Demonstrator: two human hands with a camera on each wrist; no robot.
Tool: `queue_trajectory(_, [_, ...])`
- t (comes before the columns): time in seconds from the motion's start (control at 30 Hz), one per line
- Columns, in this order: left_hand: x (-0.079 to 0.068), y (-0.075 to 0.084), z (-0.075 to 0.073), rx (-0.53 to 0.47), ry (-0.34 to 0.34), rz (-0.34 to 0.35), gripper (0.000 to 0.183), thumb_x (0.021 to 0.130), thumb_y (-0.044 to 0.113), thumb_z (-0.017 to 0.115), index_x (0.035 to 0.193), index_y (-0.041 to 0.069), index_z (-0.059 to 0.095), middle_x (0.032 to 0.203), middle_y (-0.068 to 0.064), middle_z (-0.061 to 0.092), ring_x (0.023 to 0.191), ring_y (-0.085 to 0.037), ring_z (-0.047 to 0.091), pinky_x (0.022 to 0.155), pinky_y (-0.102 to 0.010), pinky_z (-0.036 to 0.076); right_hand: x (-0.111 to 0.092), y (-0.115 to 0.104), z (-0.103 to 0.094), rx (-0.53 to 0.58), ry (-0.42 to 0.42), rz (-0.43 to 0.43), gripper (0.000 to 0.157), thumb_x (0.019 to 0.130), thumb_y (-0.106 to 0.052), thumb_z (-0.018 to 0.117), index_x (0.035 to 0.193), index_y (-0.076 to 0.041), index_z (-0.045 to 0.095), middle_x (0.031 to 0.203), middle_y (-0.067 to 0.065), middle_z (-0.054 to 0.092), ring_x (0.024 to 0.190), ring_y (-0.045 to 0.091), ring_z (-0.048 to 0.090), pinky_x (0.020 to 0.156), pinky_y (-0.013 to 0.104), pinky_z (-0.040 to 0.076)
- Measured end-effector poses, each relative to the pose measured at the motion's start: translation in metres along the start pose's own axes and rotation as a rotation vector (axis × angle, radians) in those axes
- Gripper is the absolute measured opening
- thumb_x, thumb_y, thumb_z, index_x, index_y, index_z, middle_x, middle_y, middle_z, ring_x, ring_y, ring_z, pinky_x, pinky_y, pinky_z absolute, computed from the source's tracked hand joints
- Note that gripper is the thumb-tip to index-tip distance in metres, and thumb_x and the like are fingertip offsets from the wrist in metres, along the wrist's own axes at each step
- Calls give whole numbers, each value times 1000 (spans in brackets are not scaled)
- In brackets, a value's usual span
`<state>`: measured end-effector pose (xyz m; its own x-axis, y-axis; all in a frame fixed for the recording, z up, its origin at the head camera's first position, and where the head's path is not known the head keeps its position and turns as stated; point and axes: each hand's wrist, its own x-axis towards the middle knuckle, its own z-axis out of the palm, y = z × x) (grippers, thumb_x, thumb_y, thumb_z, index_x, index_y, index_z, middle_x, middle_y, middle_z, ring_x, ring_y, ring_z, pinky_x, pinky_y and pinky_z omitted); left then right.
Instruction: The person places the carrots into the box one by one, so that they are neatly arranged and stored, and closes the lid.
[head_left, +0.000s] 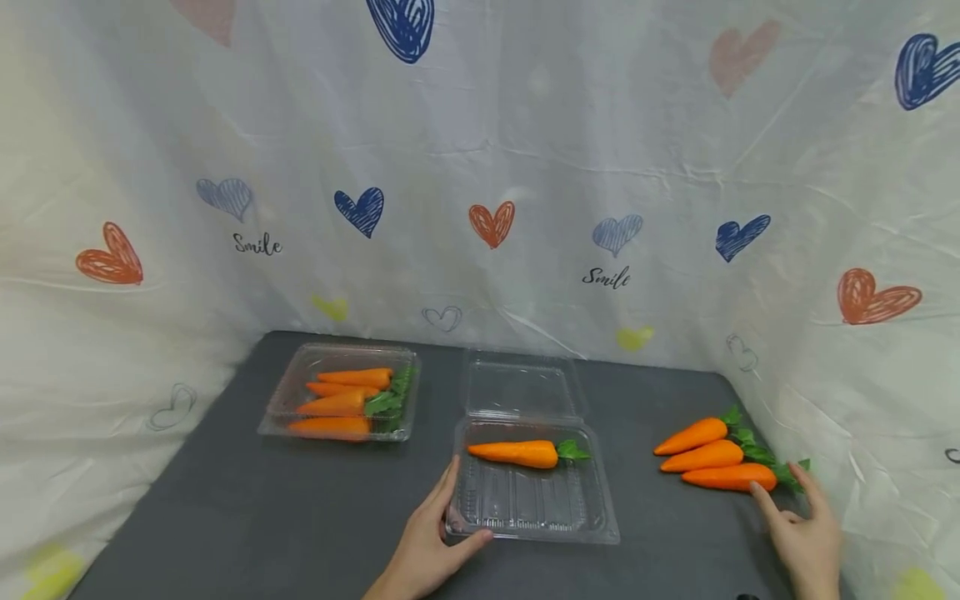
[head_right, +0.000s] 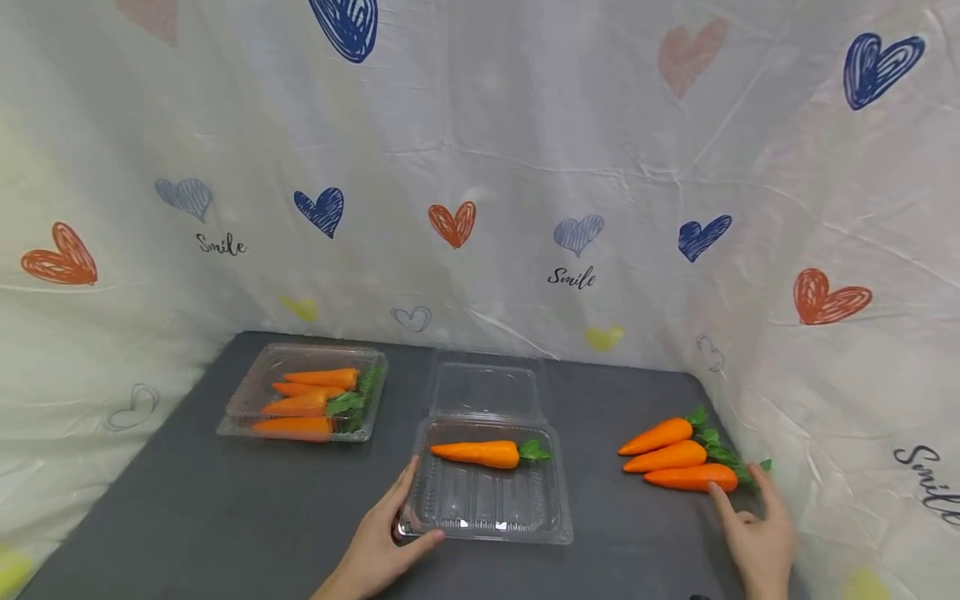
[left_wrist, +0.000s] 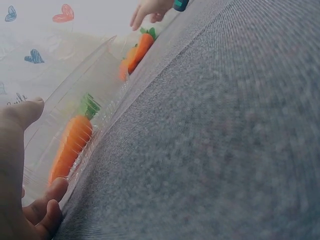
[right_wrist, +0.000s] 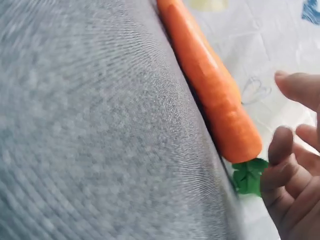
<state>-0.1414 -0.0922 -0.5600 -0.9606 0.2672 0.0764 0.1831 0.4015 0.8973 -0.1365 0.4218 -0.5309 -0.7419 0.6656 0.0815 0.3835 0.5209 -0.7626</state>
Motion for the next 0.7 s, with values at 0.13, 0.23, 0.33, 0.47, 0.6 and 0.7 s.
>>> queue_trajectory(0.13, [0,-1,0,-1,0,-3,110,88,51,85,172,20,21,173,-18,26,56,-1,39,51,-21,42,4,10,2,-50,-46,27,87,100,-53,70,166,-9,35,63,4,72,40,19,59,45,29,43])
queue_trajectory(0.23, [0,-1,0,0,1,0,110,88,52,85,172,21,20,174,-17,26,55,-1,39,51,-22,42,5,15,4,-93,-81,38,87,100,-56,68,164,-5,38,49,0,63,42,21,60,46,30,43])
queue_trajectory(0.33, [1,-1,0,7,10,4,111,87,54,85,172,22,21,173,-18,27,55,-1,39,51,-22,42,6,17,5,-124,-88,11,83,100,-53,69,161,-3,42,52,4,65,43,19,61,48,28,44])
queue_trajectory(0.47, [1,-1,0,19,15,10,111,86,54,86,172,22,22,172,-18,29,57,-1,41,52,-21,42,5,22,5,-148,-61,-99,73,101,-40,73,156,1,49,106,25,70,45,12,57,49,21,43])
queue_trajectory(0.6, [1,-1,0,16,15,11,112,86,54,86,171,21,22,172,-17,29,58,-1,42,53,-21,43,5,26,5,-157,-50,-215,67,98,-25,78,153,3,52,137,36,47,49,3,55,52,13,42])
queue_trajectory(0.7, [0,-1,0,12,17,12,111,86,54,86,172,22,22,173,-18,29,57,0,41,52,-21,42,6,28,7,-132,-66,-277,65,96,-19,80,150,5,53,142,38,45,50,2,56,50,14,45])
